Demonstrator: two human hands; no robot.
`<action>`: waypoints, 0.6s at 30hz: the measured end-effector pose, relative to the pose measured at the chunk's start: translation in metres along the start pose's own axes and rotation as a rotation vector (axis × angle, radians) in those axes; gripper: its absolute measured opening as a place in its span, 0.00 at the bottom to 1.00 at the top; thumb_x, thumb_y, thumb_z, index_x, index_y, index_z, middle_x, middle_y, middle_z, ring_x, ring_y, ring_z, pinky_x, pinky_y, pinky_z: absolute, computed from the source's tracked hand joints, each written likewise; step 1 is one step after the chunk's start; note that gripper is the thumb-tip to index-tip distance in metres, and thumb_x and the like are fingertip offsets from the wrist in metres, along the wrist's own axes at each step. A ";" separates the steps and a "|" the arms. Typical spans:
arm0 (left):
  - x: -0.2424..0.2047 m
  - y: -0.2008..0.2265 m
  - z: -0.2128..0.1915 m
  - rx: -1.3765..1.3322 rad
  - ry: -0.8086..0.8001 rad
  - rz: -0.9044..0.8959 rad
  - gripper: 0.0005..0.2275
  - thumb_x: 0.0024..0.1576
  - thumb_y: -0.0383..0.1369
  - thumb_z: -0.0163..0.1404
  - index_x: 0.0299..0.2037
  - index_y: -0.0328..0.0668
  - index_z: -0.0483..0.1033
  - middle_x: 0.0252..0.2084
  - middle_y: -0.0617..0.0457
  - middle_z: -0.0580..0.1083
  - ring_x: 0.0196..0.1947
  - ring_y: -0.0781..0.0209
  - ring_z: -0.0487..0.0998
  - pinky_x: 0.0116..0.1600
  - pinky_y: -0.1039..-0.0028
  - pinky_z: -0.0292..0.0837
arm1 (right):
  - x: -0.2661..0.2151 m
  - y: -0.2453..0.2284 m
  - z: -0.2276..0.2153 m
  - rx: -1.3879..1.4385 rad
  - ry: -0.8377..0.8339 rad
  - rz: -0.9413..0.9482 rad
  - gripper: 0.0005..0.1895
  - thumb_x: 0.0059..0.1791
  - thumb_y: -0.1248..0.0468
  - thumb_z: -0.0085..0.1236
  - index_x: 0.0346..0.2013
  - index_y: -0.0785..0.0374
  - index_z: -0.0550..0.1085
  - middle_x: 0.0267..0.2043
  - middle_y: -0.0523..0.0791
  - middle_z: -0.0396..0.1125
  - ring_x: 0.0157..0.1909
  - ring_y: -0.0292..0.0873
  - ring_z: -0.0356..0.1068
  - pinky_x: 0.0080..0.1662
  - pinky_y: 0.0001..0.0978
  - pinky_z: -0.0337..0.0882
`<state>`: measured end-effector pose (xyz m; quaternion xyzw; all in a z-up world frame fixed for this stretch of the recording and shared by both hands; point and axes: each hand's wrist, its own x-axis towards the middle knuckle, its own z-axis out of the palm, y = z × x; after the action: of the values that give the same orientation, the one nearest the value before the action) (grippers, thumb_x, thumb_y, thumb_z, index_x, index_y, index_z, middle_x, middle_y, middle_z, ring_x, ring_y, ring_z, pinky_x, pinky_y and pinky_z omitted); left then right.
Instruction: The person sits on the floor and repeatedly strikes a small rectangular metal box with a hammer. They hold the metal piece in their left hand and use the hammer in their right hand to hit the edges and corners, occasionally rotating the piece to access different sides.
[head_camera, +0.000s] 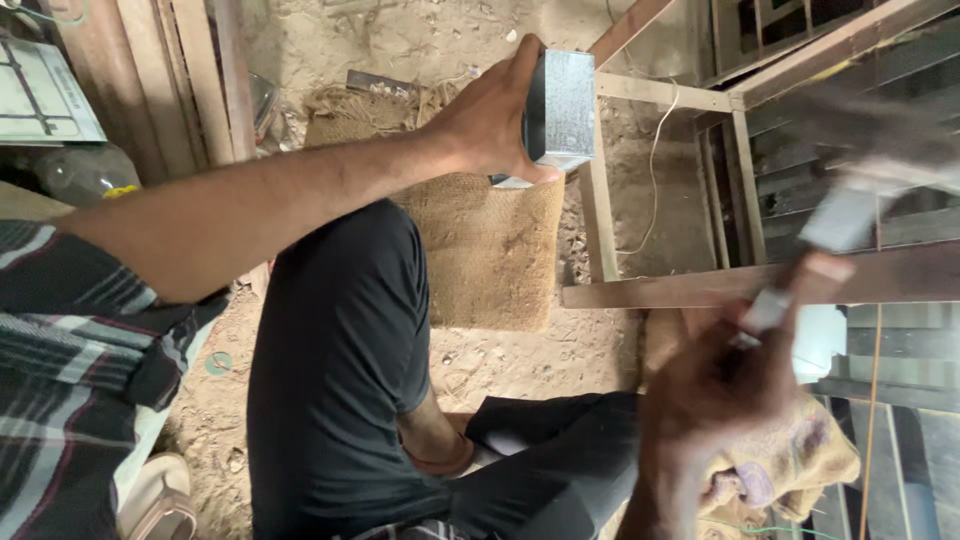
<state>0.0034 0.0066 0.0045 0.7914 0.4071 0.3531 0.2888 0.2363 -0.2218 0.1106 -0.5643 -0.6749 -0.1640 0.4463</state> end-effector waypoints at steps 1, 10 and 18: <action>-0.003 -0.001 -0.001 0.009 -0.017 -0.018 0.58 0.38 0.49 0.74 0.66 0.24 0.42 0.57 0.30 0.66 0.62 0.38 0.71 0.69 0.57 0.69 | 0.002 -0.010 -0.001 0.001 0.036 0.010 0.20 0.64 0.70 0.44 0.71 0.70 0.63 0.33 0.45 0.69 0.19 0.29 0.56 0.23 0.21 0.53; -0.005 0.004 -0.002 -0.064 -0.057 -0.097 0.59 0.34 0.47 0.73 0.68 0.27 0.42 0.62 0.29 0.66 0.63 0.38 0.72 0.70 0.55 0.69 | -0.002 -0.009 0.030 0.057 -0.552 0.057 0.23 0.57 0.77 0.49 0.69 0.67 0.68 0.31 0.45 0.73 0.14 0.27 0.51 0.14 0.19 0.53; -0.010 -0.009 0.005 -0.037 -0.009 0.017 0.61 0.38 0.46 0.77 0.67 0.22 0.37 0.59 0.27 0.65 0.61 0.33 0.70 0.69 0.48 0.66 | -0.006 -0.024 0.013 -0.027 -0.226 0.157 0.21 0.58 0.76 0.39 0.66 0.65 0.65 0.25 0.45 0.59 0.17 0.31 0.51 0.21 0.24 0.52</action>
<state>-0.0011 0.0014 -0.0082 0.7909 0.3924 0.3594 0.3021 0.2085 -0.2235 0.1052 -0.6361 -0.6723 -0.0731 0.3714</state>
